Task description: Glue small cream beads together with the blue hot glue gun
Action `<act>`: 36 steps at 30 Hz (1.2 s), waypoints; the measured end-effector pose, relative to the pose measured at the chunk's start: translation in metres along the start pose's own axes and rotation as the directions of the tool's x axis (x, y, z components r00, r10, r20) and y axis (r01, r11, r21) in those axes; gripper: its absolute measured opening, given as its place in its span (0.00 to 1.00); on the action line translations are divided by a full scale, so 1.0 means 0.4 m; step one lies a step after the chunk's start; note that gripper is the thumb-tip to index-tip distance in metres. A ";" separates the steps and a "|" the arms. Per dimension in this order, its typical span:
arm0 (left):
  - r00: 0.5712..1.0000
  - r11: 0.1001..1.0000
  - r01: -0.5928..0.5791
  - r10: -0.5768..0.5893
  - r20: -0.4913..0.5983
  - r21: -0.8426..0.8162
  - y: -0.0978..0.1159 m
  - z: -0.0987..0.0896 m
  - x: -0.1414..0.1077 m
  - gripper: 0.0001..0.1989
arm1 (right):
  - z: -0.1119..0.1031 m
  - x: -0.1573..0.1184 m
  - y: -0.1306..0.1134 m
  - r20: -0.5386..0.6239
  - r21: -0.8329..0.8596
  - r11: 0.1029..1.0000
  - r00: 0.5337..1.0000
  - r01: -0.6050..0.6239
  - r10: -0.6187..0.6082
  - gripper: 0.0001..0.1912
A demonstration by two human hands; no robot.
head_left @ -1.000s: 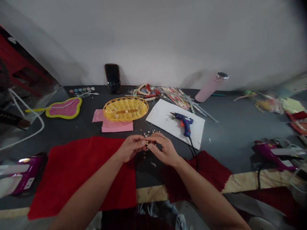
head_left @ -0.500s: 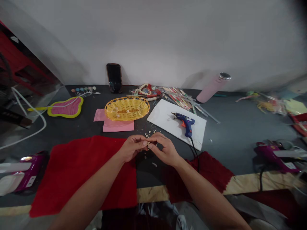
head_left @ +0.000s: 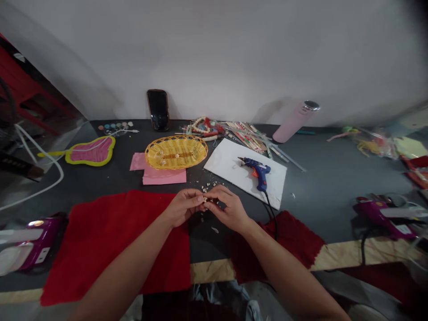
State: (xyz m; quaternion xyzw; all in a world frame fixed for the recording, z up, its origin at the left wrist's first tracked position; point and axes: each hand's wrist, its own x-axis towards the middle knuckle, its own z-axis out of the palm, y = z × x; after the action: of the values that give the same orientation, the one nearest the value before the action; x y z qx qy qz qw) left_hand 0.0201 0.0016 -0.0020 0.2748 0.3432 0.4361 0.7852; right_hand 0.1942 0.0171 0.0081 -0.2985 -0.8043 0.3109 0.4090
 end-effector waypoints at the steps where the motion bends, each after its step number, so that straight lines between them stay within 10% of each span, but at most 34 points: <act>1: 1.000 1.000 0.004 -0.004 -0.001 -0.001 0.001 0.001 -0.001 0.10 | 0.000 -0.001 0.001 -0.001 -0.001 1.000 1.000 0.004 -0.004 0.11; 18: 1.000 0.997 -0.016 0.017 -0.024 0.073 0.005 0.003 -0.004 0.11 | 0.004 0.000 0.003 -0.023 -0.025 1.000 1.000 0.016 -0.016 0.10; 36: 0.970 0.954 -0.227 0.203 -0.134 -0.198 0.030 -0.046 0.015 0.05 | -0.009 0.000 0.029 -0.141 0.071 0.967 0.957 -0.246 0.254 0.08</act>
State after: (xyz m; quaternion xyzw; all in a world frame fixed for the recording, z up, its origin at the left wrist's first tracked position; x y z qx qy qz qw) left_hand 0.0022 0.0149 -0.0061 0.2001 0.3063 0.5678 0.7374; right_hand 0.2000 0.0254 0.0012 -0.4095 -0.7186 0.3583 0.4331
